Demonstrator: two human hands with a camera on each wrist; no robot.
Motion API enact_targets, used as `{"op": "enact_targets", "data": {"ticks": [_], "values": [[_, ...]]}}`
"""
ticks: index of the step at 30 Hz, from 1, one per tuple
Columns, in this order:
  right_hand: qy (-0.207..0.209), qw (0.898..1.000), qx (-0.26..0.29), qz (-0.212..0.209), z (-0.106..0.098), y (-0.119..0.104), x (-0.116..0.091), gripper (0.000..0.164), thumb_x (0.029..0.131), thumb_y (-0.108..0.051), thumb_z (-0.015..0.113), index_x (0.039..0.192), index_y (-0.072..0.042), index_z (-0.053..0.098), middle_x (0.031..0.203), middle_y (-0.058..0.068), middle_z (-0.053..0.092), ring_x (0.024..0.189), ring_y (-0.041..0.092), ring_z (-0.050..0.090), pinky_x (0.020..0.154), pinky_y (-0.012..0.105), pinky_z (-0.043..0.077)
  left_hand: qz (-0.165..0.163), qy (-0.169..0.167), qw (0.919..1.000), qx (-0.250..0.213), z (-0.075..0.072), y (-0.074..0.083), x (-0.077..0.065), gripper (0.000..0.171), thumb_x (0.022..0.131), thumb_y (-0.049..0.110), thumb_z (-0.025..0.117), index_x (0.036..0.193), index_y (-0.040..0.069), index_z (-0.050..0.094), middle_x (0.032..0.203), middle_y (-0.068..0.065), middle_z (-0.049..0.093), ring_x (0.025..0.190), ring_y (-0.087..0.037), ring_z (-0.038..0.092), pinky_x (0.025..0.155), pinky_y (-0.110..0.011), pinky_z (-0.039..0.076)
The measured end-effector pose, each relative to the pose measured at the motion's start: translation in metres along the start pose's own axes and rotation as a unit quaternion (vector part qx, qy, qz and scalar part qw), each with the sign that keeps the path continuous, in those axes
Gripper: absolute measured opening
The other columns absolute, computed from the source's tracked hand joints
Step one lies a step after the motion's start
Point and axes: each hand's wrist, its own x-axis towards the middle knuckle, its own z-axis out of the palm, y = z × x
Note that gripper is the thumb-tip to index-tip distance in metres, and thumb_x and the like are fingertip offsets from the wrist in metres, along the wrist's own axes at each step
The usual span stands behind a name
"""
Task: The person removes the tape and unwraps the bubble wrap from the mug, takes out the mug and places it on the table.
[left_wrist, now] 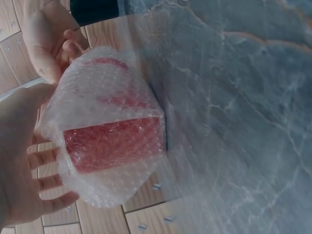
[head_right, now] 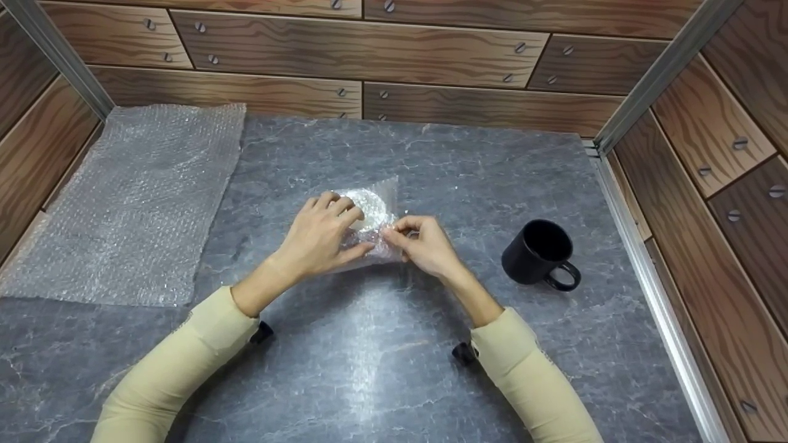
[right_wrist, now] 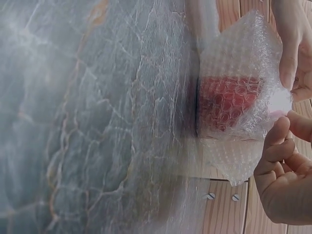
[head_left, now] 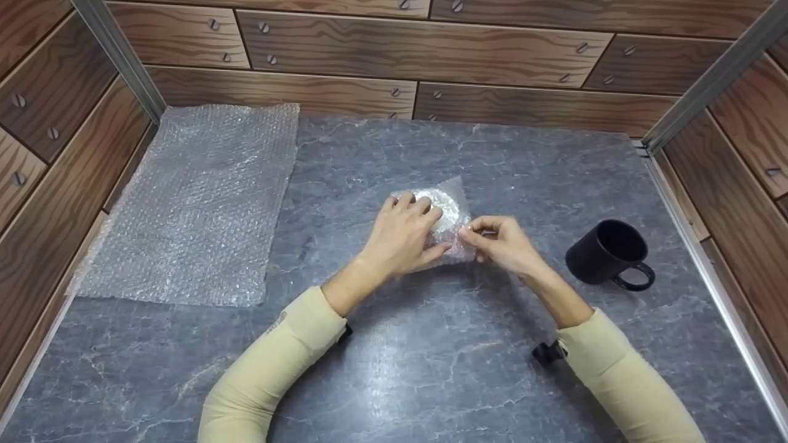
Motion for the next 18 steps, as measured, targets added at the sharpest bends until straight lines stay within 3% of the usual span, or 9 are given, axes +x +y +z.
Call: {"op": "enact_targets", "data": {"ticks": [18], "values": [[0.003, 1.000, -0.006, 0.001, 0.0032, -0.0013, -0.0042, 0.017, 0.102, -0.013, 0.068, 0.101, 0.004, 0.068, 0.077, -0.007, 0.062, 0.060, 0.006, 0.058, 0.057, 0.021, 0.052, 0.002, 0.024, 0.9997, 0.010, 0.0074, -0.0004, -0.0009, 0.058, 0.095, 0.069, 0.062, 0.128, 0.020, 0.064, 0.127, -0.004, 0.069, 0.122, -0.028, 0.062, 0.100, -0.043, 0.058]]}}
